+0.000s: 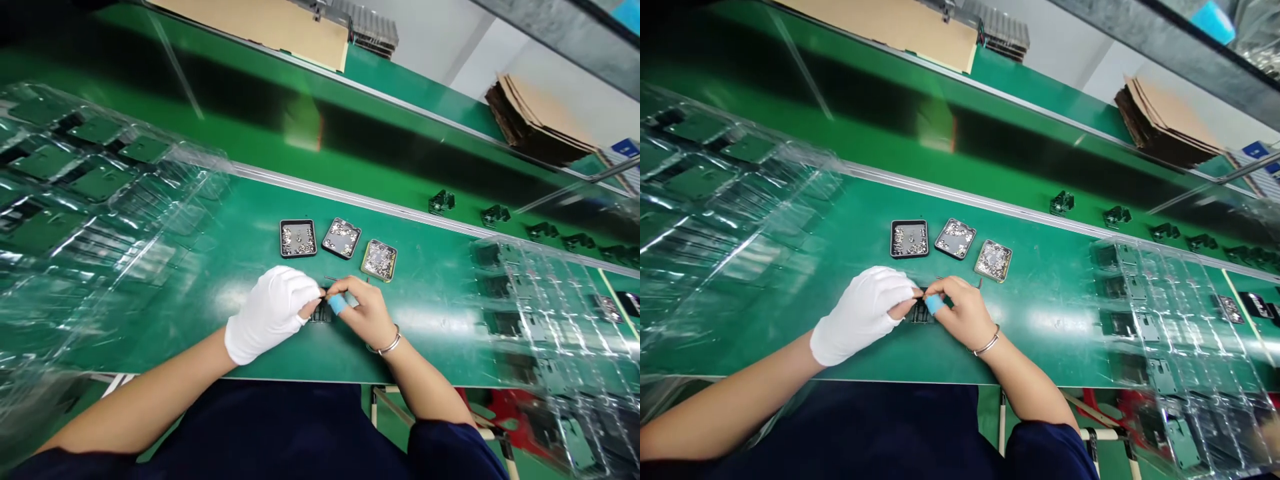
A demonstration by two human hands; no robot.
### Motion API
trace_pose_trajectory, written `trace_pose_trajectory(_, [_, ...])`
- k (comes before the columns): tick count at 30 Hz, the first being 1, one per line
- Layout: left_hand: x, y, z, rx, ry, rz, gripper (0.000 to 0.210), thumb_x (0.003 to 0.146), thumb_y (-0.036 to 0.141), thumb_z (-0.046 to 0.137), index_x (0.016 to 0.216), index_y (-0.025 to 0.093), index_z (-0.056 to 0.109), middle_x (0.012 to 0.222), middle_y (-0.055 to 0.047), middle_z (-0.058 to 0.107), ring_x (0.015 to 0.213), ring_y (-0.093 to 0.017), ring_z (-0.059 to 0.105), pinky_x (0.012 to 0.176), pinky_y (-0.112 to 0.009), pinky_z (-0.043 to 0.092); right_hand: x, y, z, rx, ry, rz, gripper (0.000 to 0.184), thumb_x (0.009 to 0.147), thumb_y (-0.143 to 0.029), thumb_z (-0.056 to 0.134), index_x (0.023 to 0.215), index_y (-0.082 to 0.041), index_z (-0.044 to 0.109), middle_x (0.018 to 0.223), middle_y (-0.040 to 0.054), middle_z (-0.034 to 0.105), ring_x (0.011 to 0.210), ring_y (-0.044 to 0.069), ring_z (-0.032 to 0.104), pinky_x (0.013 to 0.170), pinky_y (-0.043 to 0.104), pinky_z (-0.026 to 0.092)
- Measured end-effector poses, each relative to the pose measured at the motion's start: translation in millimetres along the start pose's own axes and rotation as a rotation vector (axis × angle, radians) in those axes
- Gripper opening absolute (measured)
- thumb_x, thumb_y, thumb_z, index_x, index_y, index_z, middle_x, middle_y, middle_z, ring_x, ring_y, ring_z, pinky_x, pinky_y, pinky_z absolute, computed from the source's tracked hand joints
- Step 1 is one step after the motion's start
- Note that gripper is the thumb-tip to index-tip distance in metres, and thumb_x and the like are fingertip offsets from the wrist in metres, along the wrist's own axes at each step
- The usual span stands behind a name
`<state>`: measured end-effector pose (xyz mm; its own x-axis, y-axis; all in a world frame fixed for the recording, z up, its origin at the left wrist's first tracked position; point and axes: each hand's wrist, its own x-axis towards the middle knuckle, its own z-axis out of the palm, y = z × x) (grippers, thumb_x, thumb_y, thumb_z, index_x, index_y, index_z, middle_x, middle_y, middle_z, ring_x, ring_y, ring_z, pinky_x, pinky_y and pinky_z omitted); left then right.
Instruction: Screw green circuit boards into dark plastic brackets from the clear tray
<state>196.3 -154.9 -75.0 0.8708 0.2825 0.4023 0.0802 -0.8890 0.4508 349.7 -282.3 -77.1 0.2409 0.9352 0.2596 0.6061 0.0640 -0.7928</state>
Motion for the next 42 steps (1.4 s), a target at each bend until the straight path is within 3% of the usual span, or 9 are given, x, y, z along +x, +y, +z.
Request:
trace_pose_trajectory(2, [-3,-9,2.8,-0.176,-0.019,-0.128,0.029,0.090,0.035,0.044,0.100,0.017,0.064,0.101,-0.009,0.070,0.095,-0.022,0.065,0.086,-0.037,0.050,2,4,2,-0.099,0.066,0.012,0.010,0.087,-0.019,0.052,0.082,-0.022,0.060,0.077,0.0012,0.064,0.073,0.016,0.058,0.070,0.029,0.048])
trace_pose_trajectory(4, [-5,-16,8.3,-0.345,-0.097,-0.257,0.034,0.088,0.036,0.046,0.111,0.017,0.060,0.116,-0.009,0.067,0.108,-0.022,0.062,0.096,-0.036,0.048,4,8,5,-0.138,0.068,0.013,0.009,0.086,-0.018,0.052,0.082,-0.022,0.059,0.078,0.0019,0.064,0.076,0.017,0.058,0.071,0.031,0.047])
trace_pose_trajectory(7, [-8,-22,18.3,-0.501,-0.229,-0.353,0.032,0.086,0.032,0.046,0.109,0.017,0.061,0.114,-0.008,0.068,0.106,-0.021,0.063,0.095,-0.035,0.050,3,10,11,-0.124,0.022,-0.005,0.008,0.088,-0.018,0.052,0.087,-0.022,0.059,0.085,0.0036,0.065,0.084,0.018,0.059,0.076,0.033,0.047])
trace_pose_trajectory(9, [-9,-22,23.3,-0.534,-0.254,-0.385,0.032,0.085,0.031,0.046,0.108,0.017,0.062,0.113,-0.008,0.068,0.104,-0.021,0.064,0.094,-0.036,0.050,1,10,15,-0.118,0.016,-0.019,0.009,0.089,-0.020,0.051,0.089,-0.023,0.059,0.092,0.0052,0.065,0.091,0.020,0.059,0.082,0.036,0.047])
trace_pose_trajectory(20, [-9,-18,26.5,-0.549,-0.220,-0.427,0.029,0.084,0.028,0.046,0.107,0.017,0.061,0.110,-0.007,0.069,0.104,-0.021,0.064,0.093,-0.036,0.051,-4,19,26,-0.190,0.026,-0.033,0.005,0.088,-0.021,0.050,0.087,-0.022,0.055,0.092,0.0070,0.066,0.089,0.021,0.060,0.079,0.037,0.046])
trace_pose_trajectory(29, [-8,-15,26.9,-0.579,-0.227,-0.441,0.027,0.084,0.030,0.047,0.105,0.018,0.060,0.107,-0.006,0.069,0.101,-0.021,0.064,0.090,-0.035,0.051,-5,21,30,-0.117,0.062,-0.032,0.004,0.086,-0.021,0.049,0.085,-0.023,0.052,0.087,0.0053,0.065,0.085,0.020,0.062,0.078,0.037,0.048])
trace_pose_trajectory(35, [-9,-15,27.3,-0.567,-0.228,-0.438,0.027,0.085,0.029,0.046,0.105,0.018,0.060,0.108,-0.007,0.069,0.101,-0.021,0.064,0.090,-0.034,0.051,-6,24,30,-0.145,0.057,-0.079,0.006,0.085,-0.018,0.050,0.086,-0.024,0.052,0.088,0.0042,0.066,0.088,0.019,0.063,0.088,0.041,0.046])
trace_pose_trajectory(42, [-10,-15,27.2,-0.552,-0.223,-0.425,0.027,0.085,0.029,0.046,0.105,0.017,0.060,0.108,-0.007,0.068,0.102,-0.021,0.064,0.090,-0.034,0.051,-6,22,31,-0.083,0.107,-0.084,0.007,0.086,-0.017,0.052,0.086,-0.023,0.050,0.088,0.0043,0.066,0.085,0.018,0.062,0.077,0.035,0.048])
